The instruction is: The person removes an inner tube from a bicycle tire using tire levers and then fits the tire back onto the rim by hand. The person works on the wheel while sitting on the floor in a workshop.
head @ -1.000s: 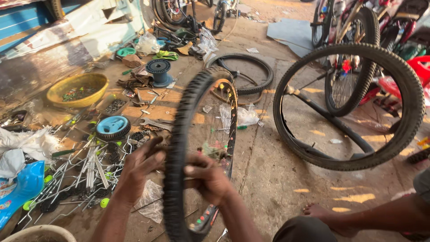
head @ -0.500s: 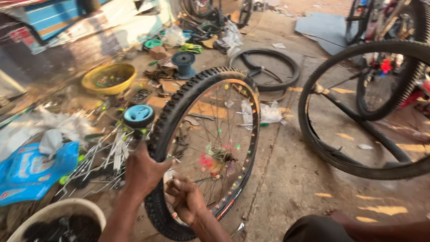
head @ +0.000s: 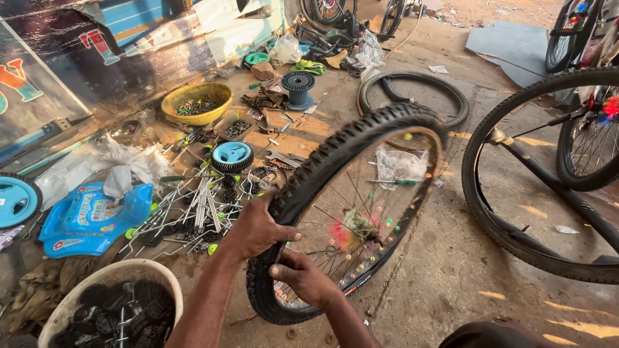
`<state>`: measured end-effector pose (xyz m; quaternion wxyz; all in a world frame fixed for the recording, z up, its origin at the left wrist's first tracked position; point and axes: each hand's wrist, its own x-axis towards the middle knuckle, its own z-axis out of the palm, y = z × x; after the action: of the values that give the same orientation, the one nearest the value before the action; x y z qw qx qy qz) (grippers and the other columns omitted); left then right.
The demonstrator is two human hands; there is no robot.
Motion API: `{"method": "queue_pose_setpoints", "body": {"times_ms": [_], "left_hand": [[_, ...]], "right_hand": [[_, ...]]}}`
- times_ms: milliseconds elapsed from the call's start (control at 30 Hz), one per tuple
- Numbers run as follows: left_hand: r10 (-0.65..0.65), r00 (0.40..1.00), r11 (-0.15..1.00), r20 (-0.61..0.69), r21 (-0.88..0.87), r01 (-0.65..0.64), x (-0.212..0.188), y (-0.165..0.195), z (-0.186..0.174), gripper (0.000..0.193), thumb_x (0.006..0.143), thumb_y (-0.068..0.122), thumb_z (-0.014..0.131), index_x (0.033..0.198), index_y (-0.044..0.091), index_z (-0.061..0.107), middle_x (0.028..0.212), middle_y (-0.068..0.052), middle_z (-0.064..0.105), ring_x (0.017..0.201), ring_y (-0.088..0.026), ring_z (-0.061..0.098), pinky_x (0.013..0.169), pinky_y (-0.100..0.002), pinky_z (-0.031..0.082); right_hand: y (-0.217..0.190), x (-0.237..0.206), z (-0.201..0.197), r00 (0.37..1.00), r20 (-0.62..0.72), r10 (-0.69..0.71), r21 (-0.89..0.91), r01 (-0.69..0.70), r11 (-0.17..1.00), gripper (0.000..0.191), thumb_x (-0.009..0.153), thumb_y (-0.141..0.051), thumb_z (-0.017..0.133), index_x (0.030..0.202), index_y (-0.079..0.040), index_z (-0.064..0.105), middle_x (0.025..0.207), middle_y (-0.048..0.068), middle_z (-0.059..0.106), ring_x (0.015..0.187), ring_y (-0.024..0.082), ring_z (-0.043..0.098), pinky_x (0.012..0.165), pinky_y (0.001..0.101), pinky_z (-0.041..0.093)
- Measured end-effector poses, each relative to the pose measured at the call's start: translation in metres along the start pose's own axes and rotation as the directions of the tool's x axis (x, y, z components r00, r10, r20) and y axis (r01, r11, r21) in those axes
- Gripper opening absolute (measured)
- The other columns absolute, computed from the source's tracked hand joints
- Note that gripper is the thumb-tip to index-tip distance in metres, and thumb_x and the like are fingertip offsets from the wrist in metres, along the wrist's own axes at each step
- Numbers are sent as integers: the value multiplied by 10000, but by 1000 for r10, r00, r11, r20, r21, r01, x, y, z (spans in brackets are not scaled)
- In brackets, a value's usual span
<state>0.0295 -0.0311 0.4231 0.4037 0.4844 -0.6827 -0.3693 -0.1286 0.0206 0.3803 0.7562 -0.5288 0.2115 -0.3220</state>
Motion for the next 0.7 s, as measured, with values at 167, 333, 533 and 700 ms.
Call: {"method": "queue_pose_setpoints", "body": {"times_ms": [167, 333, 533, 700], "left_hand": [[-133, 975, 977, 179, -144, 160, 6, 5, -3, 727, 464, 250, 963, 1112, 8, 736, 859, -73, 749, 735, -178, 677, 671, -311, 575], [-165, 986, 974, 7, 157, 162, 9, 14, 13, 779, 501, 454, 903, 1157, 58, 761, 892, -87, 754, 774, -222, 721, 722, -331, 592], [394, 863, 906, -317, 291, -307, -13, -9, 35, 870, 830, 702, 720, 1380, 40, 596, 1211, -160, 700, 1091, -289, 725, 951, -427, 594], [230, 937, 949, -261, 273, -157, -52, -21, 40, 854, 807, 677, 688, 1370, 48, 562, 1129, -160, 710, 1008, -282, 744, 843, -410, 601]], "right_hand": [[15, 5, 24, 906, -422, 38, -211, -139, 968, 384, 953, -264, 745, 1233, -20, 650, 1012, 78, 684, 929, 189, 604, 849, 384, 494], [21, 13, 21, 867, -457, -196, -74, 182, 980, 334, 867, -144, 759, 1163, -23, 665, 1053, 26, 748, 1011, 136, 684, 953, 311, 536], [17, 6, -27, 885, -427, -184, -226, 92, 970, 311, 871, -86, 771, 1156, -18, 665, 1022, 72, 671, 972, 155, 629, 887, 345, 535], [2, 2, -44, 850, -425, -311, -239, 226, 944, 345, 790, 38, 781, 1123, 2, 698, 1033, 89, 760, 960, 189, 712, 852, 372, 602]]}}
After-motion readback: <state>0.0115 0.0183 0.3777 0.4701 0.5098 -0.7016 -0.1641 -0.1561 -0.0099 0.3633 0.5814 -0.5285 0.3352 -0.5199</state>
